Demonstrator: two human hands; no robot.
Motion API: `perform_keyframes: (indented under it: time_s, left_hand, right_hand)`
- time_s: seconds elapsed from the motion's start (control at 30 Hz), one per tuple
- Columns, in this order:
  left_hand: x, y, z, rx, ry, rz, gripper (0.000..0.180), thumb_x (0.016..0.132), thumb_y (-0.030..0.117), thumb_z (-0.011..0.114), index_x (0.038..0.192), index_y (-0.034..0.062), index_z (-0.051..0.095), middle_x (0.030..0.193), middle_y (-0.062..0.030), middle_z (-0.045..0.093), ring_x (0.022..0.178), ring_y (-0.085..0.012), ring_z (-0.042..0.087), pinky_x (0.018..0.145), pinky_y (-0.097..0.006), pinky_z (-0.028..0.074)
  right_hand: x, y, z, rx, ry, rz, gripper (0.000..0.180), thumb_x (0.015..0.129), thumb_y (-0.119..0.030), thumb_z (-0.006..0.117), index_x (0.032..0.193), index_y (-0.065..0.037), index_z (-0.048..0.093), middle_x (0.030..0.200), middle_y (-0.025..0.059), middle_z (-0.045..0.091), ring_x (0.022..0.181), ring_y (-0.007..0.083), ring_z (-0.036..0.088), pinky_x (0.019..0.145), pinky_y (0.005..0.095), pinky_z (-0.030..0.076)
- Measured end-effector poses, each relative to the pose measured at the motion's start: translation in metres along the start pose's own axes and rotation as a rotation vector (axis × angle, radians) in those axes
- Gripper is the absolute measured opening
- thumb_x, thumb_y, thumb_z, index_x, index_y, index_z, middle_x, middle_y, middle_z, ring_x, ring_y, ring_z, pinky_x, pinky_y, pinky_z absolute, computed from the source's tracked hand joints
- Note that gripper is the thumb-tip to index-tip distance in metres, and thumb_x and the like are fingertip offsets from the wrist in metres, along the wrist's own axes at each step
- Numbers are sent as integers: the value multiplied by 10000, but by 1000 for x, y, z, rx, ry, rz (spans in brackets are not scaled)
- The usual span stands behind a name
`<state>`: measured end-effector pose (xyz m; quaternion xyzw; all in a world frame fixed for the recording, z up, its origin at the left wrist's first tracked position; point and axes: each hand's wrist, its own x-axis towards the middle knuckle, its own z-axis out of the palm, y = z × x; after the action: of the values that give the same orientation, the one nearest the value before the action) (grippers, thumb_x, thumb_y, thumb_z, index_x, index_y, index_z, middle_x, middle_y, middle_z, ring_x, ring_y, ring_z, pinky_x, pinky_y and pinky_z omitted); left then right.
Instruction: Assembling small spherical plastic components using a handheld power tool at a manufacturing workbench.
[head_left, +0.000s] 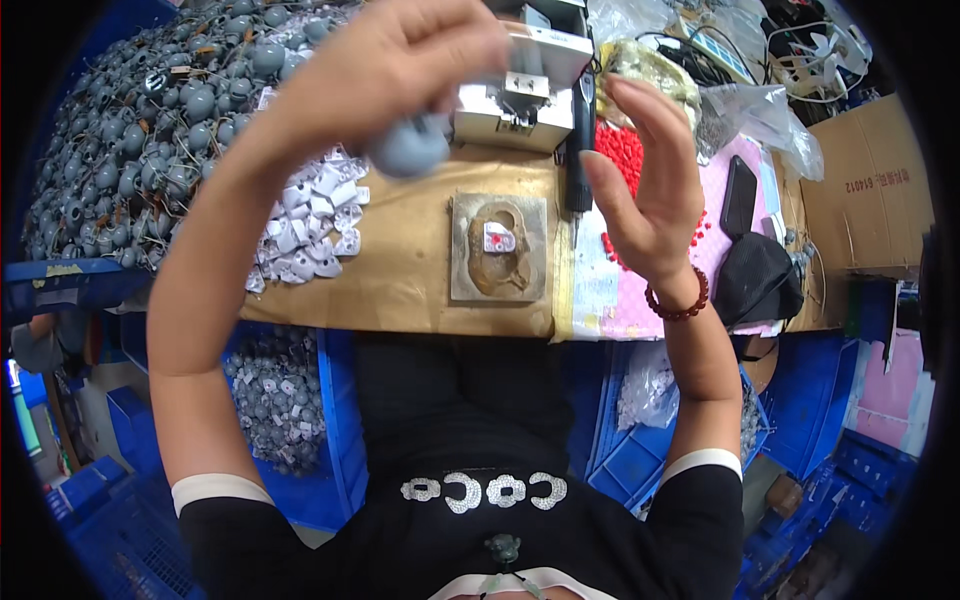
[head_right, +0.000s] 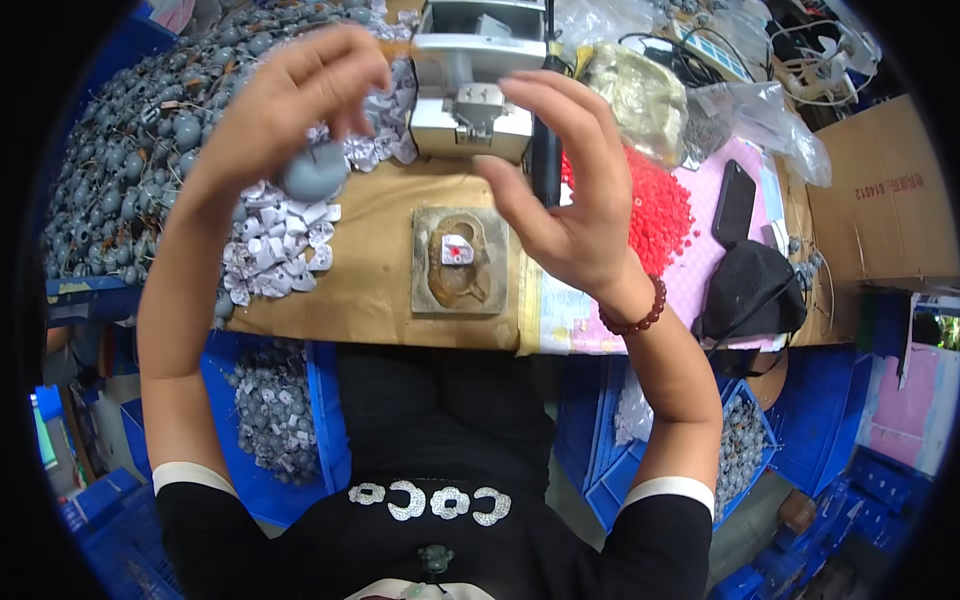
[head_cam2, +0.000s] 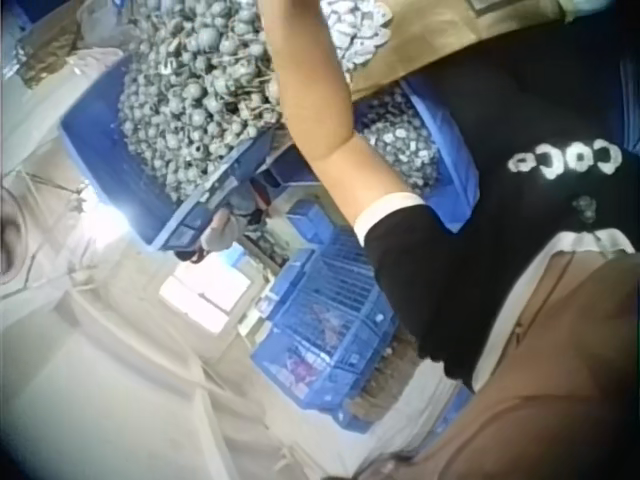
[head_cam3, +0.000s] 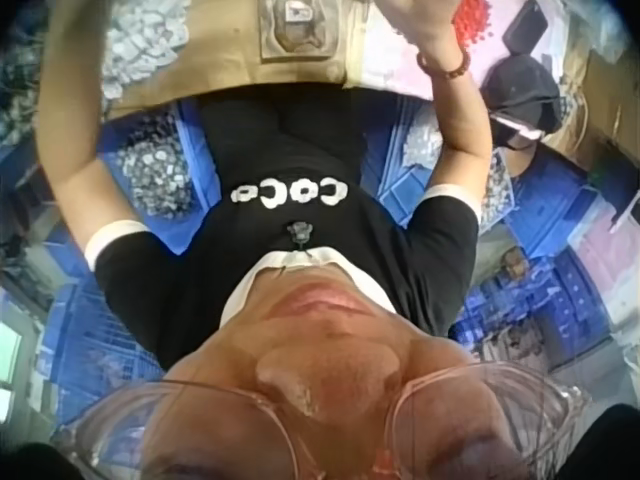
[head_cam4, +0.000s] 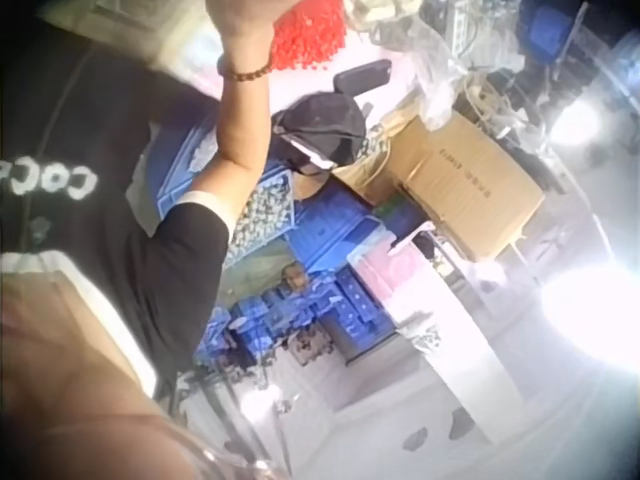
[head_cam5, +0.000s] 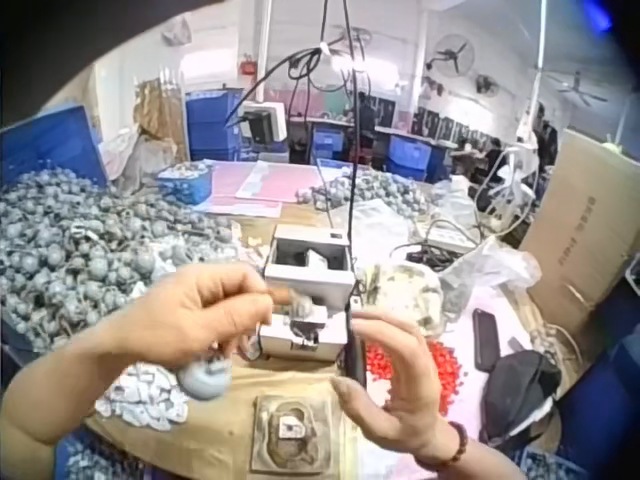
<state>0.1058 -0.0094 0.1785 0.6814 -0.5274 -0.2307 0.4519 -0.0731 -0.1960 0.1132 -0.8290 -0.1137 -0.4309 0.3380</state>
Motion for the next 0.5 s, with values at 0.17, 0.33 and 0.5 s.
perform_keyframes:
  time_s: [0.17, 0.33, 0.5]
  left_hand:
    - [-52, -22, 86, -886, -183, -360, 298, 1057, 338, 515, 972, 59, 579, 693, 7, 553, 595, -78, 570, 662, -276, 559]
    - [-96, -75, 145, -1438, 20, -775, 276, 1048, 288, 522, 1112, 32, 602, 918, -18, 605, 788, -96, 611, 714, -302, 564]
    - [-128, -74, 167, -180, 284, -299, 231, 953, 132, 637, 1160, 29, 639, 1025, -59, 635, 948, -148, 628, 769, -314, 538]
  right_hand:
    - [-29, -22, 10, 855, -335, 742, 281, 989, -56, 615, 1252, 42, 602, 1025, 54, 689, 825, 93, 649, 749, 238, 549]
    - [-72, 1, 17, 564, -469, 1042, 197, 946, -81, 666, 1105, 28, 704, 807, 37, 697, 648, 85, 620, 590, 255, 515]
    - [-95, 10, 34, -29, -561, 239, 137, 825, -45, 687, 962, -48, 690, 811, 94, 633, 701, 304, 657, 600, 383, 543]
